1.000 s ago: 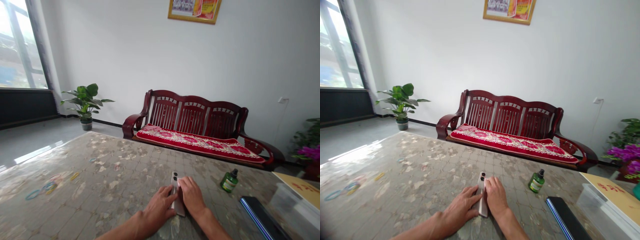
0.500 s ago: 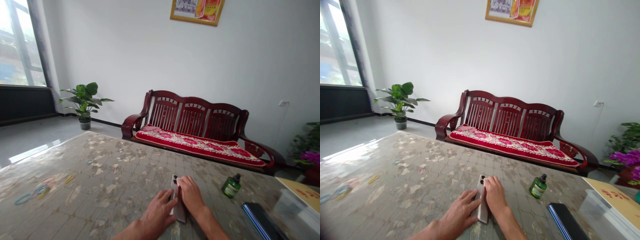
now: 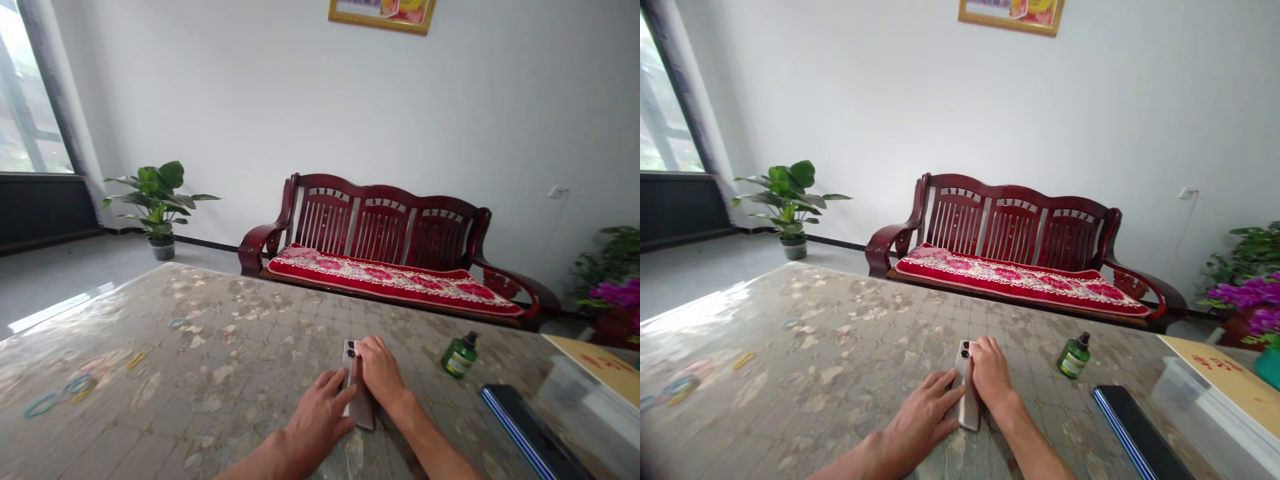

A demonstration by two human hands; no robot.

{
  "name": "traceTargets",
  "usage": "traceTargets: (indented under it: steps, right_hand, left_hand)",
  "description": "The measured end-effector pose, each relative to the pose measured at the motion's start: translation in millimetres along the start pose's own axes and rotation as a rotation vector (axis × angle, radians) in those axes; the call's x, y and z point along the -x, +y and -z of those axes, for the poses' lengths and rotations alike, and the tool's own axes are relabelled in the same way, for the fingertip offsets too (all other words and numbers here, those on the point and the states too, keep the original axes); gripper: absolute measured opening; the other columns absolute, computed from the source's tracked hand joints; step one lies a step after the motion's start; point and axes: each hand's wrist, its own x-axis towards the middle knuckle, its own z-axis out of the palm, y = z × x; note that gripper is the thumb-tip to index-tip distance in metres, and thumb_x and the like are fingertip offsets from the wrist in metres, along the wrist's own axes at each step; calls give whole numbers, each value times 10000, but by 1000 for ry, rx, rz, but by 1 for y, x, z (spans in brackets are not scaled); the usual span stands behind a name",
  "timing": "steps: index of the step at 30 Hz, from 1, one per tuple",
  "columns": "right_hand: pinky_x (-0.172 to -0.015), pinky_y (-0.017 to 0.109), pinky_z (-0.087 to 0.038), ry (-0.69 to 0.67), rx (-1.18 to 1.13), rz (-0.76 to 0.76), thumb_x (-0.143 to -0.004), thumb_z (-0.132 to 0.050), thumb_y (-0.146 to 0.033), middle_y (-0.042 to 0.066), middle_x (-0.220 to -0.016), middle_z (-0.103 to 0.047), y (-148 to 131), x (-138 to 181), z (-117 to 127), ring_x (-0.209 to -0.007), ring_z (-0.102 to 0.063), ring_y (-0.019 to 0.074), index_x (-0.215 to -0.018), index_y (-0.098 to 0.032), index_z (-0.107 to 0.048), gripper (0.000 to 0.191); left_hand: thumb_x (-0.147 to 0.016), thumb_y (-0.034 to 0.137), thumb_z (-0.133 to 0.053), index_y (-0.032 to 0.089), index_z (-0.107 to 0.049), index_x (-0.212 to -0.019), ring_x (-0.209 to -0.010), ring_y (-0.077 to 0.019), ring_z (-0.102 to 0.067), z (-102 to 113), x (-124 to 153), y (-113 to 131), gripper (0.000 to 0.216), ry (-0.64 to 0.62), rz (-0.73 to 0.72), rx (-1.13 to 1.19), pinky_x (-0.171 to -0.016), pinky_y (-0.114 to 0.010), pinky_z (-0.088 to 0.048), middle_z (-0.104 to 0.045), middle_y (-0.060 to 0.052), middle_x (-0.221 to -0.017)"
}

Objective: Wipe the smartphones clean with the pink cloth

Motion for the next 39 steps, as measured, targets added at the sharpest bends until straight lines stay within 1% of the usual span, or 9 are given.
traceTargets:
  steps: [5, 7, 12, 14, 22, 24, 30, 35, 39]
  right_hand:
    - [-836, 272, -407, -10, -69, 75, -901, -457, -40, 34, -957, -640, -7, 34, 8, -945, -534, 194, -900, -217, -656, 266]
    - [-841, 271, -405, -7, -62, 68, -899, -458, -43, 37, -966, -645, -5, 31, 8, -953, -534, 195, -911, -218, -662, 269]
    - [-862, 267, -399, -26, -16, -25, -901, -469, -72, 52, -958, -657, 4, -9, 3, -984, -542, 204, -901, -219, -693, 268]
    - [-857, 263, -397, -37, -11, -35, -902, -470, -76, 55, -959, -658, 4, -15, 3, -985, -543, 203, -896, -217, -696, 266]
    - [-817, 256, -392, -50, -56, 79, -915, -445, -63, 32, -945, -636, -8, 33, 13, -941, -534, 186, -857, -217, -644, 258]
    - [-830, 255, -392, -45, -53, 66, -915, -449, -67, 33, -949, -640, -7, 29, 11, -954, -536, 188, -875, -218, -653, 257]
    - [-864, 256, -389, -24, 8, -31, -916, -464, -91, 48, -959, -648, -1, -6, 4, -973, -538, 193, -891, -208, -688, 254]
    - [-834, 249, -394, -28, -18, 33, -907, -453, -79, 37, -923, -643, 3, 8, 9, -949, -542, 186, -881, -223, -688, 276]
    - [-838, 260, -401, -23, -19, -43, -901, -440, -78, 48, -929, -660, 13, 6, 8, -953, -557, 196, -909, -225, -715, 312]
  left_hand:
    - [-848, 293, -736, 249, -582, -1297, -1271, -265, -472, 2, 0, 2, 476, 3, 0, 2, -1114, -356, -361, -507, -74, -1425]
    - [-851, 286, -732, 248, -581, -1300, -1271, -266, -474, 3, 0, 3, 476, -5, -4, 1, -1114, -360, -362, -510, -75, -1423]
    - [-860, 283, -721, 229, -579, -1312, -1290, -280, -464, 6, 1, 4, 477, -30, -11, -34, -1120, -376, -355, -512, -98, -1423]
    - [-865, 288, -717, 226, -576, -1317, -1297, -286, -460, 6, 1, 4, 478, -34, -11, -47, -1121, -383, -355, -511, -102, -1425]
    - [-855, 289, -723, 236, -581, -1302, -1272, -275, -481, 3, -1, 2, 472, -22, -14, -43, -1111, -362, -364, -505, -79, -1434]
    - [-855, 289, -724, 237, -582, -1300, -1271, -273, -480, 3, 0, 2, 469, -20, -14, -37, -1110, -357, -363, -506, -78, -1433]
    - [-864, 317, -718, 248, -577, -1312, -1280, -276, -469, 3, 1, 0, 475, -21, -8, -31, -1108, -362, -365, -513, -85, -1423]
    - [-896, 346, -678, 259, -580, -1291, -1278, -271, -479, 1, -1, -1, 415, -9, -37, -47, -1104, -380, -369, -508, -79, -1429]
    - [-902, 351, -674, 255, -568, -1303, -1298, -270, -463, -1, -1, -2, 426, -17, -67, -62, -1119, -382, -348, -534, -73, -1405]
